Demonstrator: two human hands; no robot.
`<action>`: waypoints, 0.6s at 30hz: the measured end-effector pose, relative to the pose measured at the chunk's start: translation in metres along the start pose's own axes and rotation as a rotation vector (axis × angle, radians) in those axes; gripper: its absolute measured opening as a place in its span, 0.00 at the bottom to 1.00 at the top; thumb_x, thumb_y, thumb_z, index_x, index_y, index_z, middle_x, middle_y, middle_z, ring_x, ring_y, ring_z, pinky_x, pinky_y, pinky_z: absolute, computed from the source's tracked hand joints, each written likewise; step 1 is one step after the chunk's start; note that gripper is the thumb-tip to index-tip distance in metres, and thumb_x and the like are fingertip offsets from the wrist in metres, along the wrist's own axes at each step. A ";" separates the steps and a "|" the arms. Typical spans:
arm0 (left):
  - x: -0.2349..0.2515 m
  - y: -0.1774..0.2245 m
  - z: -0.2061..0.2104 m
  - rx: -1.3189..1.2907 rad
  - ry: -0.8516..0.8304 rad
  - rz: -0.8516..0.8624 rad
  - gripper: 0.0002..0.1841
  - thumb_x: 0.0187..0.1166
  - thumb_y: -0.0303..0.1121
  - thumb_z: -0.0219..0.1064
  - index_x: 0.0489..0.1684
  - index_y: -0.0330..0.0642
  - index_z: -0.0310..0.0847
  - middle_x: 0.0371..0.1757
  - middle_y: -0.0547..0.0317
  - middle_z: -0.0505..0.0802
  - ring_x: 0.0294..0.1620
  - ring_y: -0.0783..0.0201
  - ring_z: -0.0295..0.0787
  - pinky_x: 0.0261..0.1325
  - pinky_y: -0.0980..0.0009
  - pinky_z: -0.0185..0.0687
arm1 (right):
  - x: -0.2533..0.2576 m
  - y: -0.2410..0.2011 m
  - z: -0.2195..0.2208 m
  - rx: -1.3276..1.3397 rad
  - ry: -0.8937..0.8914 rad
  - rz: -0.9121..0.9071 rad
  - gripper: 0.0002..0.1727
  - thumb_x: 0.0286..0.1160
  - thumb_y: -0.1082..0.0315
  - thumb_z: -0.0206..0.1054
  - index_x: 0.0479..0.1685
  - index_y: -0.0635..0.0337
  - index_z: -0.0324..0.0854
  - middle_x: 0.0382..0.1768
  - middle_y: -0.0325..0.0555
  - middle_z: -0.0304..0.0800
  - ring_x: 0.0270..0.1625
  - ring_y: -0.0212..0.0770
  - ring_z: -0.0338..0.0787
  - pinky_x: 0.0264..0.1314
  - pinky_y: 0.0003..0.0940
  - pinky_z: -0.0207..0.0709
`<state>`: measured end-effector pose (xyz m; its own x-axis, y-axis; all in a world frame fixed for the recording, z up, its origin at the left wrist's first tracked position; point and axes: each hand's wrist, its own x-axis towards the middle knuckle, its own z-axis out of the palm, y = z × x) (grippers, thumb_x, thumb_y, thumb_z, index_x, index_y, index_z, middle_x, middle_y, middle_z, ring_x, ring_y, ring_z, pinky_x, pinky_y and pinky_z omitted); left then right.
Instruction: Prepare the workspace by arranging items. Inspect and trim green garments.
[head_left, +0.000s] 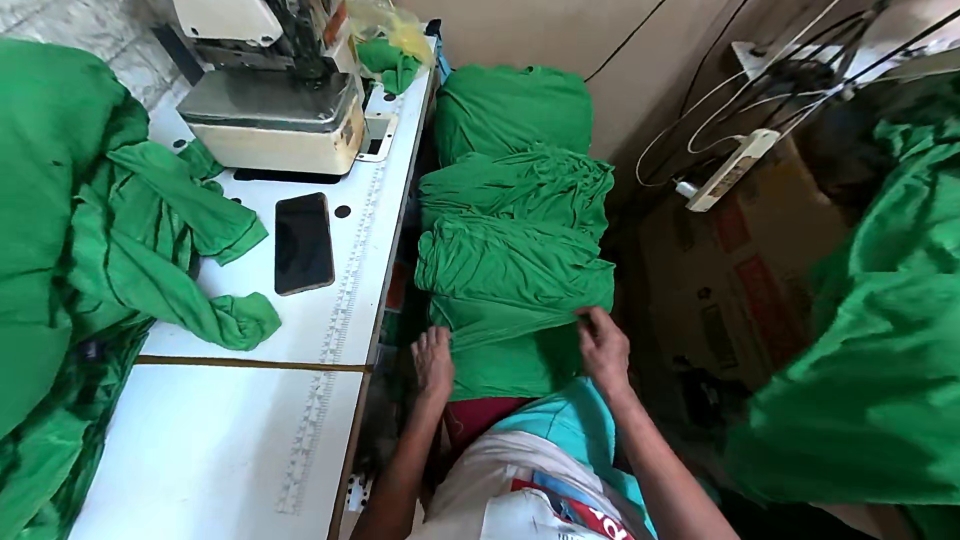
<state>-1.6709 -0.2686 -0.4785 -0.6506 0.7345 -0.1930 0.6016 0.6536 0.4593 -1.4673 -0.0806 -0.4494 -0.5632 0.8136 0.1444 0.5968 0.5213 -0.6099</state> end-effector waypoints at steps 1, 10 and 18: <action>-0.001 -0.011 0.001 -0.004 -0.044 0.009 0.22 0.74 0.16 0.62 0.68 0.35 0.80 0.74 0.39 0.83 0.78 0.39 0.74 0.81 0.41 0.62 | 0.006 0.008 0.000 -0.071 -0.051 0.051 0.15 0.87 0.73 0.56 0.63 0.67 0.83 0.58 0.64 0.89 0.58 0.63 0.91 0.61 0.63 0.81; -0.042 -0.068 0.006 -0.624 -0.061 -0.023 0.22 0.84 0.31 0.62 0.74 0.29 0.74 0.82 0.37 0.75 0.82 0.48 0.73 0.81 0.53 0.71 | 0.010 -0.005 0.016 -0.157 -0.148 0.351 0.27 0.86 0.62 0.62 0.80 0.64 0.67 0.69 0.67 0.83 0.66 0.69 0.87 0.66 0.69 0.77; -0.035 -0.013 0.012 -0.703 0.119 0.099 0.13 0.85 0.30 0.61 0.55 0.29 0.85 0.52 0.43 0.91 0.50 0.59 0.90 0.58 0.65 0.86 | 0.008 -0.039 0.063 0.520 -0.405 0.073 0.14 0.86 0.69 0.59 0.57 0.73 0.80 0.46 0.52 0.89 0.44 0.37 0.89 0.49 0.35 0.84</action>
<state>-1.6510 -0.3006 -0.4879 -0.6784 0.7333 -0.0444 0.2457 0.2834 0.9270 -1.5309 -0.1102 -0.4737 -0.7628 0.6280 -0.1539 0.3450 0.1940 -0.9183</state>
